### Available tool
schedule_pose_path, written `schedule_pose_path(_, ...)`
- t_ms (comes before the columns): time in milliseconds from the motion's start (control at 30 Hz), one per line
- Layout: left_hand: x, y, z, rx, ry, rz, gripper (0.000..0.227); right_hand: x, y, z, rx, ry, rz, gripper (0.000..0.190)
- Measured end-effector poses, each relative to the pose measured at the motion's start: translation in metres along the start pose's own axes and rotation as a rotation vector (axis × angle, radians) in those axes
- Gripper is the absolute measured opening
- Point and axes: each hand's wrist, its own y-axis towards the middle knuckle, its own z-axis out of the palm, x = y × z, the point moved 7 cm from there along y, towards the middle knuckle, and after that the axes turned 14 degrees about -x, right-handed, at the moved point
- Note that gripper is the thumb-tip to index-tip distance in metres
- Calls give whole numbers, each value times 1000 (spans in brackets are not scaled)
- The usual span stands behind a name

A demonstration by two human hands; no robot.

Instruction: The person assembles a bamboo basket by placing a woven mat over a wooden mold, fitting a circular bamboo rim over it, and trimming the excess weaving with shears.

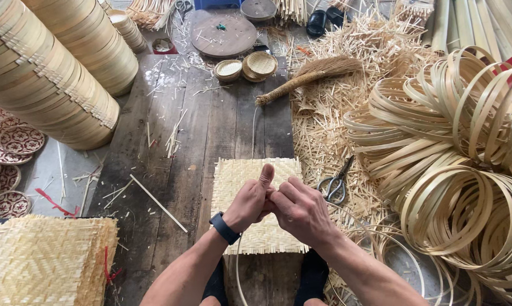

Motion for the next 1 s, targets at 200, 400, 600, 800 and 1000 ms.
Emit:
schedule_pose_path(200, 23, 9, -1, -11, -70, -61, 72, -10, -19, 8, 3, 6, 20, 15)
schedule_pose_path(400, 35, 34, -60, -77, -450, 65, 26, -132, -50, -20, -6, 242, 927, 18)
schedule_pose_path(600, 46, 32, -113, -234, -950, 209, 27, -152, -123, -9, -482, 1139, 1620, 41)
schedule_pose_path(800, 40, 35, -122, -297, -533, -73, 29, -167, -151, 12, -302, 1113, 1507, 35)
schedule_pose_path(1000, 31, 33, -134, -424, -676, 15, 35, -158, -153, 25, -158, 1149, 1538, 37)
